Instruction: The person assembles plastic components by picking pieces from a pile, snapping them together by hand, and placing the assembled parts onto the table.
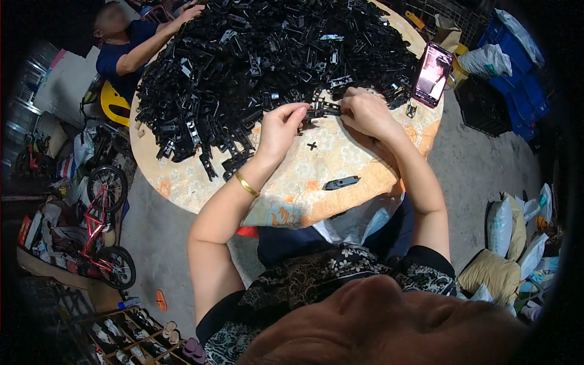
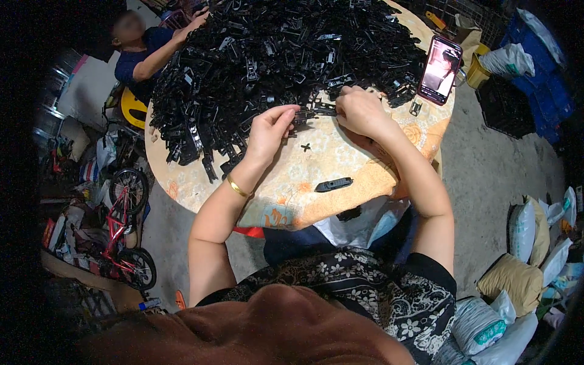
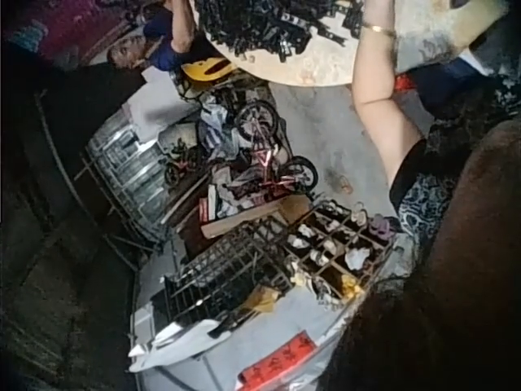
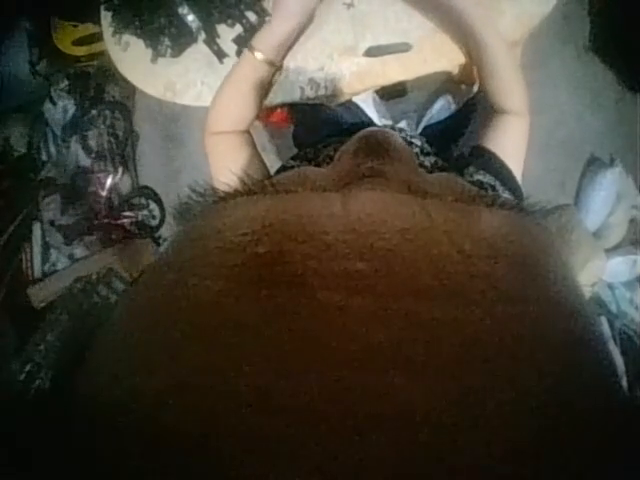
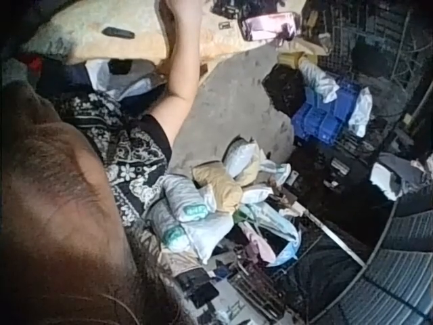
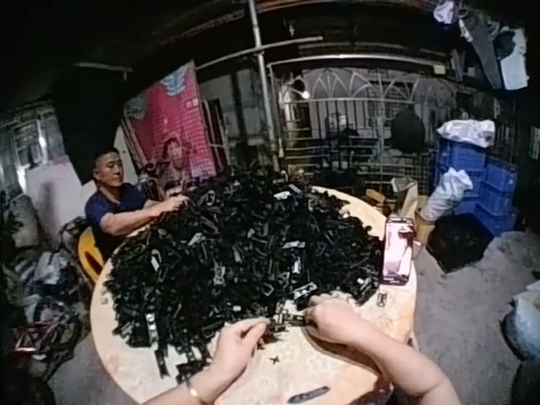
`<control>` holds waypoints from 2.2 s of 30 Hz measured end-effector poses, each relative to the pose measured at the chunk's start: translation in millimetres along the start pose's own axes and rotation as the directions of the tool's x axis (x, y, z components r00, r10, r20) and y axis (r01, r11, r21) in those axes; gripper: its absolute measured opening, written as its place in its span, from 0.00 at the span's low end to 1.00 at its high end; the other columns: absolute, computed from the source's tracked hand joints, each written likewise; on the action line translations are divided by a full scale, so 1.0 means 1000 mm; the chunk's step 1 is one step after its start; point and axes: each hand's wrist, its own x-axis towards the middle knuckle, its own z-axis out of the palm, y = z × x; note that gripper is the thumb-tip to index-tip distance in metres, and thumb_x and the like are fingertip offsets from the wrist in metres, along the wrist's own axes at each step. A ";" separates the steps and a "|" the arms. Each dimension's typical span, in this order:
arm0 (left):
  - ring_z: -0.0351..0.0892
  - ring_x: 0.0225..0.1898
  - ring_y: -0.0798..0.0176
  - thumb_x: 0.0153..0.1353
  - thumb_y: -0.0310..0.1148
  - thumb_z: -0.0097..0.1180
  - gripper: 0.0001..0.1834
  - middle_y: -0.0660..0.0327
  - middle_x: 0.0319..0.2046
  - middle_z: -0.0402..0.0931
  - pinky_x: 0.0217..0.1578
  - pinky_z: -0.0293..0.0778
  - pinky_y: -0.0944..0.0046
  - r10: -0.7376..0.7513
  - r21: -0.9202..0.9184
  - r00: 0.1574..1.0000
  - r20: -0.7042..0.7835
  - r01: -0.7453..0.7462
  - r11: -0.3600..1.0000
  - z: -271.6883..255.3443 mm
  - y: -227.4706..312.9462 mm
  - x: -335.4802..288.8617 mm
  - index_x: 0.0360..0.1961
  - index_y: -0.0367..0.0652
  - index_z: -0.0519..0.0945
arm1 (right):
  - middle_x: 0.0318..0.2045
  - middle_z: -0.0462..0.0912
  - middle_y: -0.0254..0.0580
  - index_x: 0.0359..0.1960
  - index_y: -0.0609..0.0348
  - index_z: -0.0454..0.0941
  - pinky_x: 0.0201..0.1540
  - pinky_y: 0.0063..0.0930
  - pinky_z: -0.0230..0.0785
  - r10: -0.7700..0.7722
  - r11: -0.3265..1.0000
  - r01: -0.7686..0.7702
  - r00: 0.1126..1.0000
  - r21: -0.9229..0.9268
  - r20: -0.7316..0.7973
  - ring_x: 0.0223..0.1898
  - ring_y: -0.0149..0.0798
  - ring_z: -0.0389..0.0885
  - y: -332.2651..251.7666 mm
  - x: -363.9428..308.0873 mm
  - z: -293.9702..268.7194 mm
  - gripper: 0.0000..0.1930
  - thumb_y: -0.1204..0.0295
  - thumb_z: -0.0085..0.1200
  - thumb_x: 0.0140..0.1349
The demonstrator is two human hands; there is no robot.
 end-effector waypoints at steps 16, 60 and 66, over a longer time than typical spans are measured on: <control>0.69 0.19 0.76 0.56 0.27 0.50 0.14 0.63 0.22 0.74 0.20 0.68 0.77 -0.127 -0.115 0.991 0.031 0.130 0.985 -0.004 0.002 0.003 0.45 0.35 0.73 | 0.22 0.76 0.28 0.29 0.60 0.77 0.25 0.16 0.65 0.523 0.262 -0.393 0.825 0.881 0.212 0.22 0.21 0.69 0.005 0.015 0.012 0.10 0.65 0.54 0.56; 0.75 0.31 0.72 0.56 0.23 0.49 0.17 0.60 0.34 0.73 0.32 0.73 0.76 -0.070 -0.117 0.913 0.402 0.127 0.985 0.022 -0.012 -0.016 0.48 0.35 0.68 | 0.34 0.78 0.44 0.35 0.59 0.78 0.41 0.30 0.68 0.286 0.950 -0.246 0.930 0.191 -0.229 0.37 0.43 0.76 0.052 0.009 -0.003 0.10 0.74 0.54 0.49; 0.76 0.30 0.67 0.51 0.26 0.55 0.15 0.54 0.32 0.77 0.33 0.72 0.69 0.075 0.149 0.920 0.385 -0.142 0.979 0.025 -0.004 -0.021 0.42 0.38 0.74 | 0.33 0.77 0.42 0.31 0.57 0.79 0.40 0.33 0.67 0.114 0.990 -0.111 0.993 -0.090 0.036 0.38 0.45 0.73 0.020 0.033 0.010 0.10 0.68 0.55 0.48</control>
